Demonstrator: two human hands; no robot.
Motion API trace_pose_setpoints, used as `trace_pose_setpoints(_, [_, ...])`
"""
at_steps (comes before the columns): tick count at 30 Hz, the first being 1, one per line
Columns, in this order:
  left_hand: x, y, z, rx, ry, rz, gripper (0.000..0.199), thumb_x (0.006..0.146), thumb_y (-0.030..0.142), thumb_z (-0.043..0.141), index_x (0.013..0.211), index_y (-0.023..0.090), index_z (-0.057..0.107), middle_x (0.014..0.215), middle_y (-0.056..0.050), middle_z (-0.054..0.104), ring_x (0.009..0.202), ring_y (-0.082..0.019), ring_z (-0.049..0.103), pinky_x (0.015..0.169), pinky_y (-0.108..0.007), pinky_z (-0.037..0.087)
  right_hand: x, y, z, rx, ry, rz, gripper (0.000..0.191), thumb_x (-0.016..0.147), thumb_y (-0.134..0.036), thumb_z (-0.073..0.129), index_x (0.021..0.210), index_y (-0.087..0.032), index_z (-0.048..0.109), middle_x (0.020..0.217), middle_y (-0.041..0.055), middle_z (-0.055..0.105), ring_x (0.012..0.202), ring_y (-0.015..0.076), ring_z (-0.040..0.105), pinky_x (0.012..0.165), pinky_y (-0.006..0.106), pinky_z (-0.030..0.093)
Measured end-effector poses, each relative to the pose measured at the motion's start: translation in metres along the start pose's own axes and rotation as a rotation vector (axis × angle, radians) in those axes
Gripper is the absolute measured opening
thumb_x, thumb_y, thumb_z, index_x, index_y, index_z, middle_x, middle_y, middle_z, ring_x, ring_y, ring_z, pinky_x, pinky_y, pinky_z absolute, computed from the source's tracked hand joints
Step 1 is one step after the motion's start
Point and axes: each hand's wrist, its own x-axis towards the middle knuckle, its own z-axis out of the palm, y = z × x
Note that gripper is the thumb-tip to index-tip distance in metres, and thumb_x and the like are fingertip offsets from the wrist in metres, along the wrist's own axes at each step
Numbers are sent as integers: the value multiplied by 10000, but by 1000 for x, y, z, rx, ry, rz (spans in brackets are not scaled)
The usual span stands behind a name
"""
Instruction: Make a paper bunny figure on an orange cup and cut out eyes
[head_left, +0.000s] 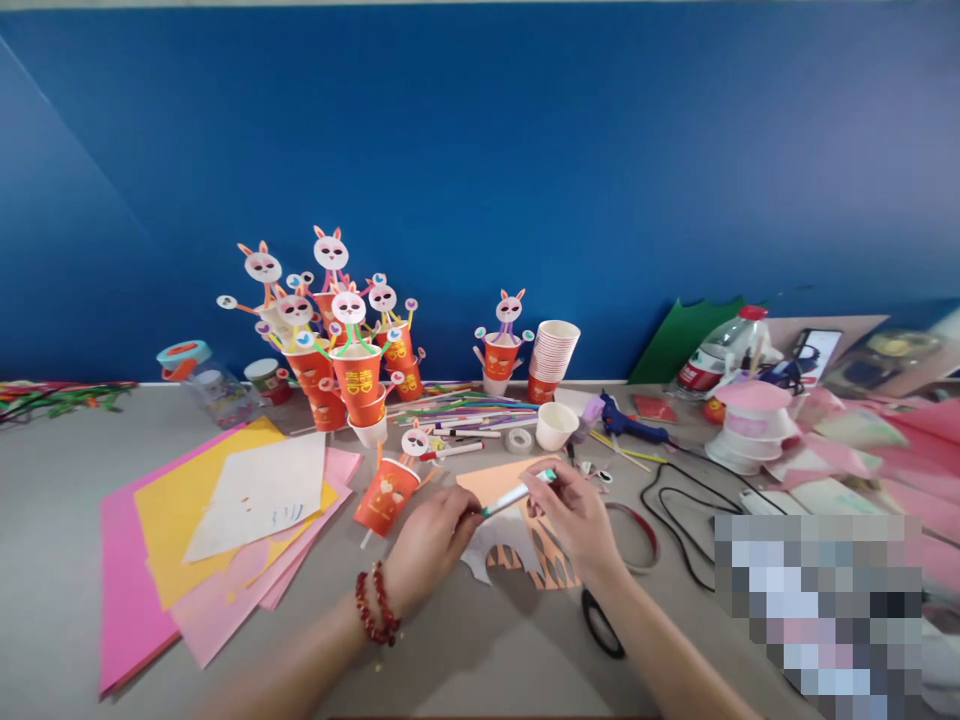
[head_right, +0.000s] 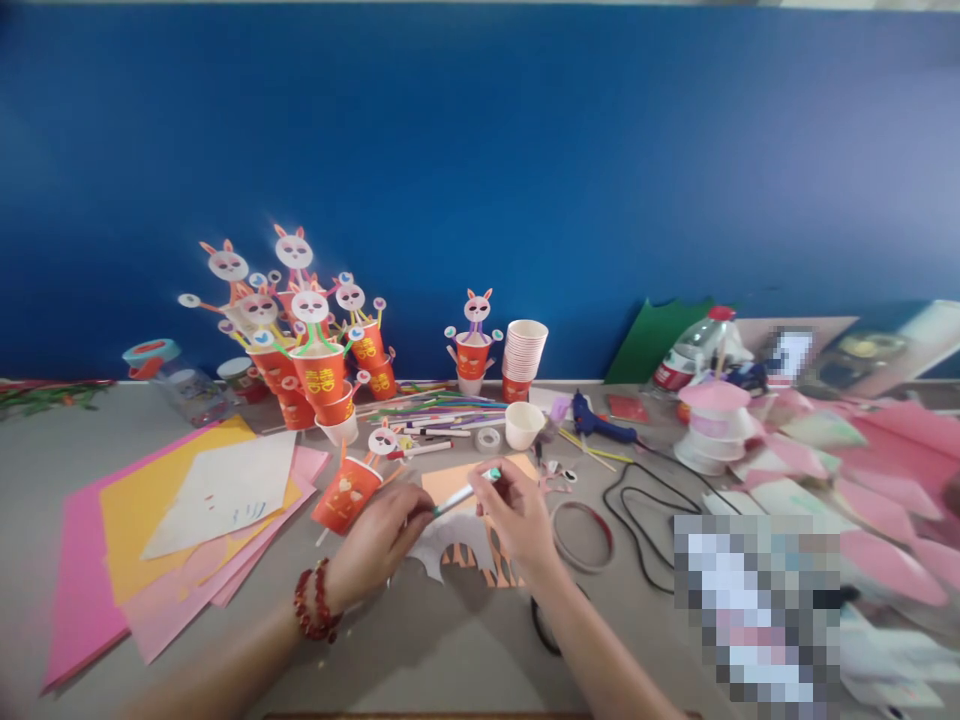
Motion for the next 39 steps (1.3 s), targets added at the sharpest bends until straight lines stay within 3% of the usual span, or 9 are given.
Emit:
trace_pose_setpoints(7, [-9, 10, 7, -34, -30, -31, 132, 979, 269, 399, 1013, 203, 507, 939, -63, 646, 811, -205, 627, 725, -323, 477, -13, 7, 16, 92, -186, 131, 391, 811, -563, 653, 770, -179, 593, 483, -71, 465, 415, 90, 436, 426, 208, 367])
trace_pose_setpoints(16, [-9, 23, 4, 95, -133, -90, 155, 982, 271, 370, 942, 211, 508, 898, -62, 657, 794, -223, 645, 656, -284, 436, -18, 2, 20, 180, -172, 161, 371, 811, -528, 671, 729, -184, 556, 480, -67, 485, 414, 80, 421, 427, 196, 352])
trace_pose_setpoints(21, [-34, 31, 4, -135, -232, -107, 263, 1002, 366, 295, 901, 223, 491, 855, -52, 649, 761, -198, 593, 684, -282, 423, -46, 5, 28, 245, -206, 193, 360, 832, -508, 656, 728, -176, 565, 432, -88, 424, 377, 62, 371, 401, 184, 281])
trace_pose_setpoints(26, [-60, 47, 13, -582, -318, -244, 439, 974, 579, 260, 768, 225, 420, 638, 21, 465, 551, -134, 394, 535, -253, 347, -64, -1, 26, 300, -112, 277, 341, 802, -494, 671, 700, -190, 555, 417, -100, 369, 350, 53, 273, 359, 186, 202])
trace_pose_setpoints(29, [-76, 44, 15, -837, -459, -384, 504, 942, 667, 209, 714, 237, 341, 557, 66, 332, 456, -106, 271, 436, -237, 271, -47, -16, -4, 414, 191, 195, 363, 778, -432, 664, 580, -225, 441, 398, -106, 292, 349, 64, 247, 338, 191, 227])
trace_pose_setpoints(31, [-83, 34, 9, -713, -451, -332, 508, 964, 628, 189, 707, 227, 367, 563, 52, 383, 485, -111, 351, 495, -232, 344, -34, -26, -28, 479, 383, 84, 384, 749, -347, 701, 555, -223, 393, 407, -96, 327, 367, 64, 272, 351, 182, 270])
trace_pose_setpoints(33, [-83, 21, -3, -400, -346, -259, 424, 995, 509, 263, 782, 209, 474, 695, -4, 549, 629, -142, 509, 622, -243, 421, -28, -30, -42, 448, 401, 72, 288, 740, -312, 736, 620, -209, 495, 412, -91, 384, 374, 62, 302, 368, 175, 293])
trace_pose_setpoints(36, [-68, -2, -17, -60, -242, -157, 315, 992, 333, 285, 1187, 210, 500, 872, -53, 671, 757, -194, 616, 703, -286, 468, -32, -21, -37, 309, 231, 162, 244, 747, -382, 764, 796, -181, 635, 492, -44, 529, 418, 82, 421, 392, 188, 340])
trace_pose_setpoints(39, [-50, -17, -18, 130, -157, -74, 298, 991, 261, 285, 1160, 198, 523, 963, -82, 699, 847, -218, 662, 742, -308, 492, -36, -5, -15, 177, 9, 212, 291, 775, -437, 738, 870, -173, 660, 640, 8, 637, 483, 103, 513, 442, 211, 404])
